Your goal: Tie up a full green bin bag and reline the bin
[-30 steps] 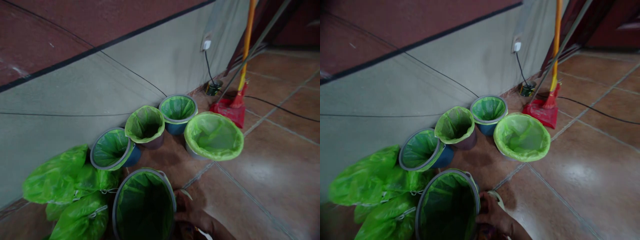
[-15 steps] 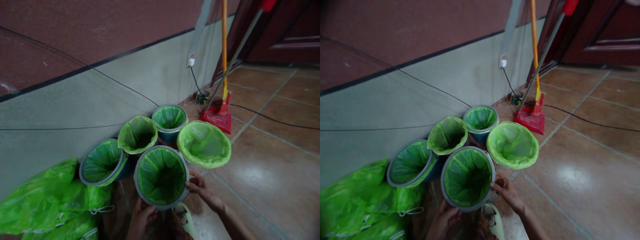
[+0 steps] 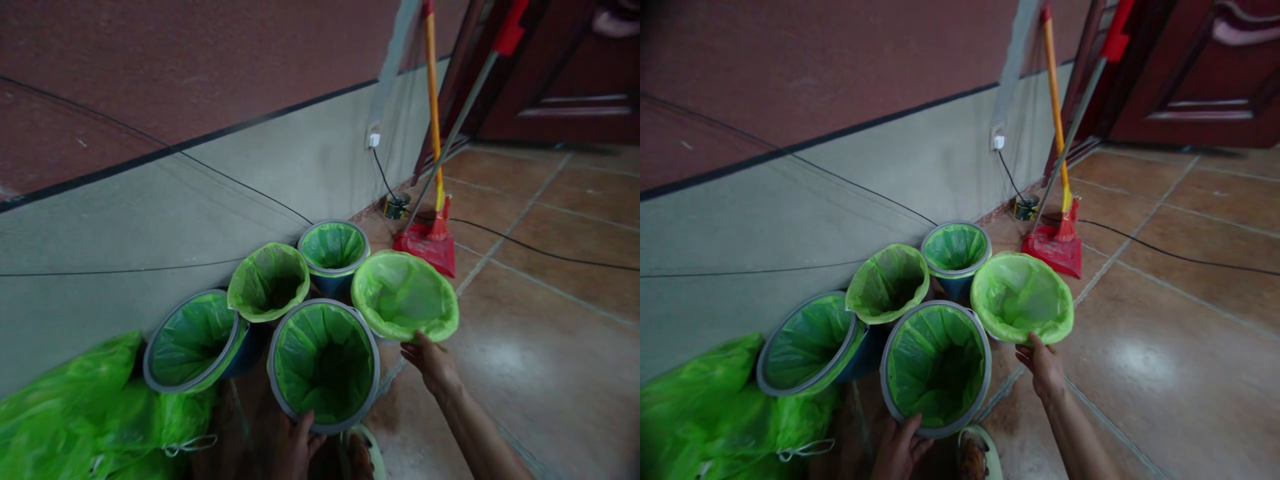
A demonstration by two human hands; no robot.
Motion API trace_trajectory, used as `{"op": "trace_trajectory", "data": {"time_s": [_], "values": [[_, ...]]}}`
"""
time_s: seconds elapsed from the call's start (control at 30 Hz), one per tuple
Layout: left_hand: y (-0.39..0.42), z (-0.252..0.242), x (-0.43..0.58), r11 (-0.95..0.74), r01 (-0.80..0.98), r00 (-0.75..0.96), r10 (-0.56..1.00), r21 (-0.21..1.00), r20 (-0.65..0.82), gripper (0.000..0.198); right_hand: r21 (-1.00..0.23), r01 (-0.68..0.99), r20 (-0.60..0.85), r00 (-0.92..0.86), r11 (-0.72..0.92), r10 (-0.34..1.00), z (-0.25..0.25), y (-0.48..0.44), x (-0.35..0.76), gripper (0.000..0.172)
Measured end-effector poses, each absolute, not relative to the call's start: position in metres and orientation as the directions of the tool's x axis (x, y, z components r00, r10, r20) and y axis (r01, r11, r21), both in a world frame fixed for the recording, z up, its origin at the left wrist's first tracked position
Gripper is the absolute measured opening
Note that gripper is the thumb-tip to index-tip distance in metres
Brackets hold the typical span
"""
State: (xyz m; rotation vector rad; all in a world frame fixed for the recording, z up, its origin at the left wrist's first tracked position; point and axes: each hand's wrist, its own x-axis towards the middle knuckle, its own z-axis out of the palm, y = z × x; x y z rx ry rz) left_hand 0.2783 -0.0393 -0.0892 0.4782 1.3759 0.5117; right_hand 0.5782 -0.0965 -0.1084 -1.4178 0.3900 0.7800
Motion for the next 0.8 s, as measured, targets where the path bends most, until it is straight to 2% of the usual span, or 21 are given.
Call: {"op": "trace_trajectory", "data": {"time_s": [0.17,0.33,0.47,0.63,0.7,0.8], "values": [[-0.047,-0.099,0.295,0.794,-0.077,0.112,0.607,0.603,-0.786,0.051,-0.743,-0.669,-0.655,0.731,0.013,0.191,-0.113,-0.096,0.587,0.011],[-0.051,-0.101,0.297,0.769,-0.088,0.069,0.638,0.633,-0.767,0.053,-0.754,-0.657,-0.642,0.734,-0.011,0.223,-0.116,-0.102,0.592,0.015],[-0.049,-0.098,0.295,0.765,-0.05,0.064,0.643,0.642,-0.763,0.057,-0.75,-0.659,-0.648,0.713,-0.061,0.269,-0.112,-0.114,0.578,0.036],[-0.05,-0.083,0.289,0.782,0.007,0.081,0.621,0.623,-0.78,0.077,-0.708,-0.64,-0.702,0.592,-0.297,0.396,-0.097,-0.129,0.512,0.067],[-0.052,-0.075,0.281,0.79,0.085,0.085,0.601,0.607,-0.795,0.081,-0.711,-0.589,-0.699,0.529,-0.385,0.481,-0.096,-0.134,0.483,0.074],[-0.05,-0.055,0.251,0.727,0.306,0.118,0.611,0.615,-0.782,0.067,-0.69,-0.539,-0.721,0.451,-0.483,0.526,-0.104,-0.143,0.455,0.079]]}}
